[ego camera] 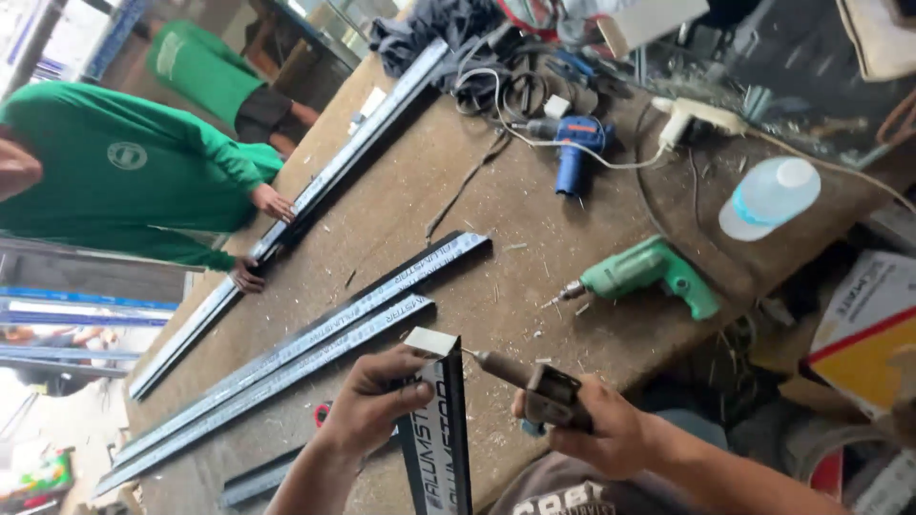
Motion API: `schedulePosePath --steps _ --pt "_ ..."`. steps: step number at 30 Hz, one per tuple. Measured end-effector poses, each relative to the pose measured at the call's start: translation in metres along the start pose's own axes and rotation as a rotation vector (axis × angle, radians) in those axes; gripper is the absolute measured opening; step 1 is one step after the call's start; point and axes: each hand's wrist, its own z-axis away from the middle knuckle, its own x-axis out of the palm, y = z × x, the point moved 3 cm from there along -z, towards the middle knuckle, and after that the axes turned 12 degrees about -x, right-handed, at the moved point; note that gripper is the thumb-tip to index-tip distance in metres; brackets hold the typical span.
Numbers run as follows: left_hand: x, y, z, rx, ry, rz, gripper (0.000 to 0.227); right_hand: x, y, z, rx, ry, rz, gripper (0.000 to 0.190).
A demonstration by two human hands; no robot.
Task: Assembling aluminum frames by drilling holes and using a manual rivet gun to secure the joints.
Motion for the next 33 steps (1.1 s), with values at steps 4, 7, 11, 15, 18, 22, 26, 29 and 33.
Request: schedulePosePath --steps 4,7,11,15,18,22,26,29,33 --pt "0.009 -0.004 0.002 0.016 0.025 0.042 0.025 0.000 0.001 0.001 0.070 -0.047 -0.020 0.036" --pt "0.019 0.006 0.000 0.075 -0.083 0.053 0.023 0.000 0.006 0.006 0.103 -0.068 -0.032 0.039" --pt "0.012 -0.008 0.003 0.027 -0.068 0.085 0.025 -0.001 0.006 0.003 0.074 -0.074 -0.074 0.043" --pt "0.016 -0.009 0.006 0.005 -0.062 -0.010 0.024 0.001 0.012 0.000 0.121 -0.110 -0.106 0.032" --pt "0.016 -0.011 0.006 -0.044 -0.042 -0.045 0.024 0.018 0.049 0.015 0.101 -0.065 -0.073 0.012" --pt "-0.012 -0.046 0.010 -0.108 0.148 -0.143 0.023 0.027 0.113 0.055 -0.035 0.026 0.561 0.041" --pt "-0.033 -0.112 0.038 -0.215 0.170 -0.113 0.028 -0.007 0.054 0.033 0.422 -0.343 0.485 0.072" --pt "-0.025 -0.120 0.050 -0.316 0.176 0.042 0.021 -0.008 0.034 0.027 0.700 -0.599 0.680 0.103" --pt "-0.030 -0.128 0.052 -0.199 0.033 0.052 0.027 0.003 0.035 0.020 0.443 -0.646 0.432 0.074"
